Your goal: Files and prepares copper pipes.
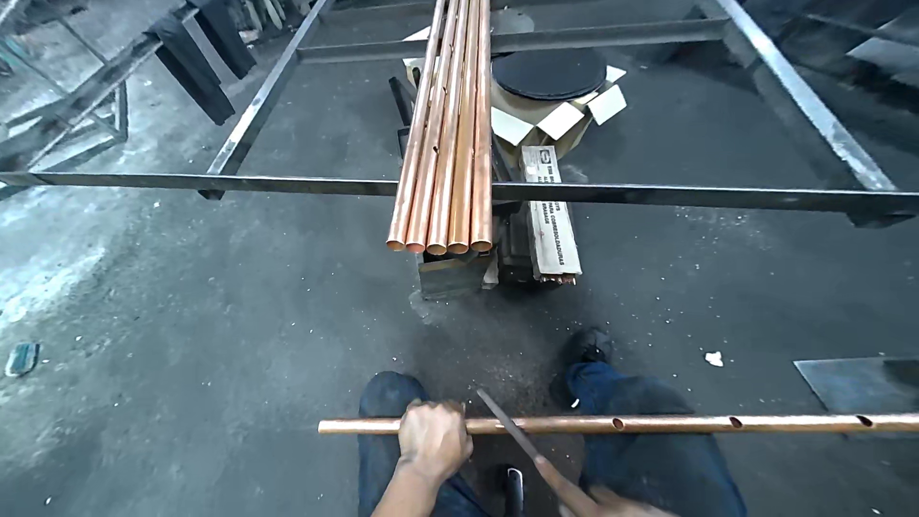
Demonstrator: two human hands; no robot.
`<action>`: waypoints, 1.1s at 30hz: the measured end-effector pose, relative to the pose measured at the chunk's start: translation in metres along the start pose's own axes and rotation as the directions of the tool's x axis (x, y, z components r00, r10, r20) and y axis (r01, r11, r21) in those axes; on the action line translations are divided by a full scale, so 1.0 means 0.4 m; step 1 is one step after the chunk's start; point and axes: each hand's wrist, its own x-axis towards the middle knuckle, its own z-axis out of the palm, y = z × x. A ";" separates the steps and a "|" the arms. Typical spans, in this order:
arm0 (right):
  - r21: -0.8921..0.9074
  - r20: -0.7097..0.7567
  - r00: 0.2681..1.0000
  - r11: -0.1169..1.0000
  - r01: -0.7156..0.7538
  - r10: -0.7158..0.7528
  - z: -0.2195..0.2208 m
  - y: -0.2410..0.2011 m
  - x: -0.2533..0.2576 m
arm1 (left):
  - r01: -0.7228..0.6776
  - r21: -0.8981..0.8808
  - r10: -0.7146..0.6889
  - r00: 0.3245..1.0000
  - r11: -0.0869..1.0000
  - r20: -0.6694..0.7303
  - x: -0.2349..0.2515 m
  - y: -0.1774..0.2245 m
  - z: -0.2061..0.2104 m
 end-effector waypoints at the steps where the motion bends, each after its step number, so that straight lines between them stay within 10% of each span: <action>1: -0.043 -0.027 0.999 0.999 0.030 -0.031 0.026 0.019 0.050 | -0.001 0.007 0.001 1.000 1.000 -0.023 0.002 0.000 0.002; 5: -0.136 0.151 0.986 0.990 -0.048 0.069 -0.010 0.004 0.177 | -0.006 0.043 0.013 0.987 0.999 -0.159 -0.007 -0.006 0.037; 11: 0.040 -0.194 0.981 0.999 -0.026 0.033 -0.027 0.166 -0.031 | -0.021 -0.025 0.016 0.982 0.999 -0.189 -0.045 0.014 0.033; 27: 0.133 -0.239 0.971 0.991 0.029 0.003 0.025 0.248 -0.085 | -0.024 0.095 0.073 0.830 0.995 -0.553 -0.039 0.049 0.104; 30: 0.143 -0.217 0.976 0.989 0.037 -0.005 0.030 0.251 -0.081 | -0.037 0.056 0.060 0.863 0.998 -0.502 -0.036 0.045 0.090; 33: 0.144 -0.199 0.980 0.989 0.037 -0.007 0.029 0.247 -0.084 | 0.049 -0.164 -0.065 0.994 0.985 -0.092 -0.052 0.073 0.003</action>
